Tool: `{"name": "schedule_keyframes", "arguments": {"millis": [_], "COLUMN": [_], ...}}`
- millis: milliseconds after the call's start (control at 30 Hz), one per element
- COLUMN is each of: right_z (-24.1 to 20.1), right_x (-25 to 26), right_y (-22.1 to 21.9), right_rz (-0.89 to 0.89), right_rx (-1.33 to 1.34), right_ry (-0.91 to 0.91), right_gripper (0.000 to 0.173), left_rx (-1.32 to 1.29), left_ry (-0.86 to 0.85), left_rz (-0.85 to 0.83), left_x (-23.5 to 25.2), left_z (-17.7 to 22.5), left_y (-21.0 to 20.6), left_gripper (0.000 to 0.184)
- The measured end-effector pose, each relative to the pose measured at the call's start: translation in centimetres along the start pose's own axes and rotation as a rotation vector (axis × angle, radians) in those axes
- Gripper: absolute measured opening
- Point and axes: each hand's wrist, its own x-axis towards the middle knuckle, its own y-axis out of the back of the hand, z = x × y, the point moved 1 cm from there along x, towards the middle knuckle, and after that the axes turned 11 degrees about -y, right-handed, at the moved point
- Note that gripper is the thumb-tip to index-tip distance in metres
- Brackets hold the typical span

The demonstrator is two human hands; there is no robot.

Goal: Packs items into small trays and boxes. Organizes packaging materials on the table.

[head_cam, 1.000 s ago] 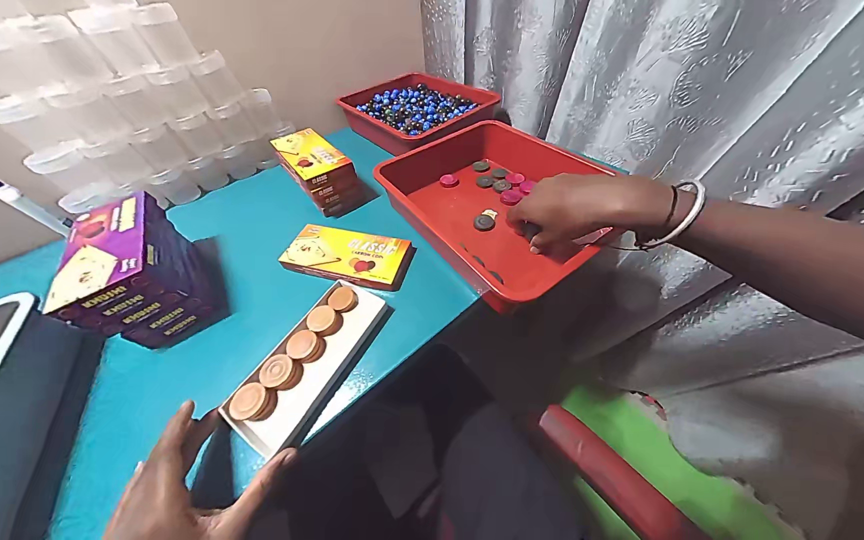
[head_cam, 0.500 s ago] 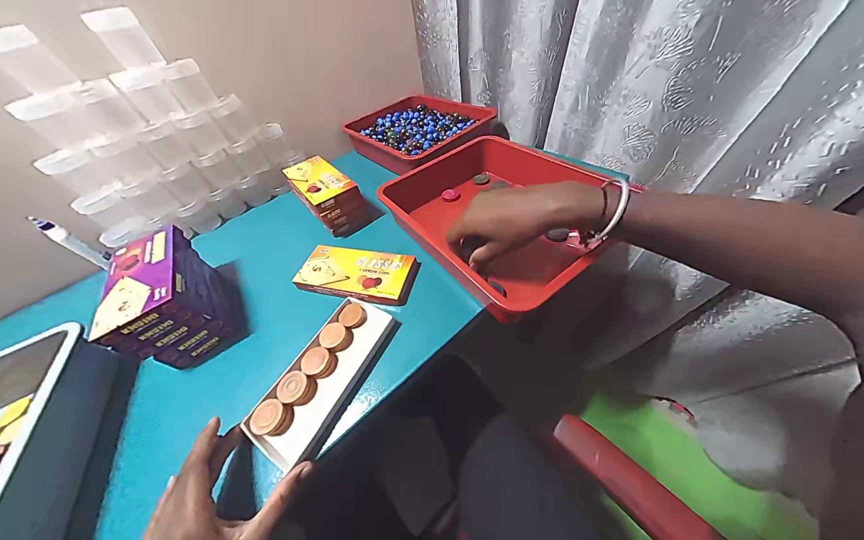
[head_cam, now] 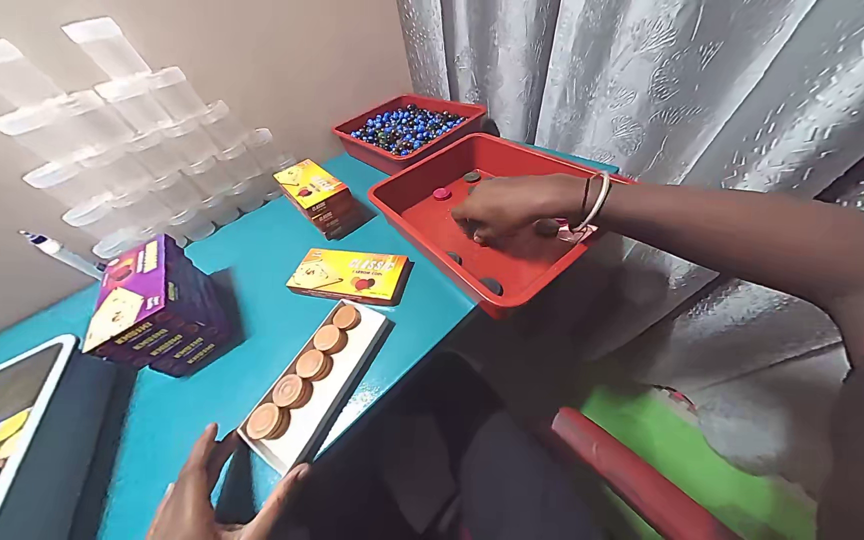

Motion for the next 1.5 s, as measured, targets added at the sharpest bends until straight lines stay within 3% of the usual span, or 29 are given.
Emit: {"name": "schedule_keyframes", "arguments": {"millis": [233, 367, 567, 800, 1000, 1167, 1267, 1333, 1433, 1500], "right_z": [-2.9, -4.2, -3.9, -0.9, -0.2, -0.8, -2.9, -5.4, -10.9, -15.6], "right_x": [0.9, 1.0, 0.1, 0.8, 0.9, 0.8, 0.4, 0.2, -0.6, -0.8], "right_y": [1.0, -0.7, -0.9, 1.9, -0.6, -0.7, 1.4, 4.2, 7.5, 7.8], "right_rz": [-0.007, 0.081, 0.122, -0.024, -0.014, 0.009, 0.039, 0.145, 0.267, 0.22], "right_rx": [0.099, 0.063, 0.051, -0.022, -0.031, -0.025, -0.023, -0.017, 0.058, 0.136], "right_ry": [0.15, 0.193, 0.221, -0.016, 0.011, 0.021, -0.116, -0.108, 0.092, 0.289], "right_gripper": [0.022, 0.015, 0.017, 0.019, 0.022, 0.012, 0.011, 0.015, 0.02, 0.024], "left_rx": [-0.007, -0.002, -0.012, 0.0, 0.016, 0.014, 0.072, 0.132, 0.209, 0.221], "left_ry": [-0.002, -0.007, 0.01, 0.006, 0.015, 0.025, 0.045, 0.101, 0.196, 0.29], "left_rz": [0.005, 0.014, 0.0, 0.0, -0.015, 0.002, 0.078, 0.151, 0.224, 0.291], "left_x": [0.0, -0.1, 0.0, -0.1, -0.1, -0.4, -0.3, -0.3, -0.1, -0.2], "left_z": [-0.1, -0.3, 0.1, -0.1, -0.3, -0.4, -0.2, 0.7, 3.0, 4.7], "left_y": [-0.1, -0.2, -0.1, 0.0, 0.0, -0.1, -0.4, -0.8, -1.6, -2.6], "left_gripper": [0.105, 0.105, 0.104, 0.104, 0.107, 0.11, 0.111, 0.108, 0.101, 0.098]}}
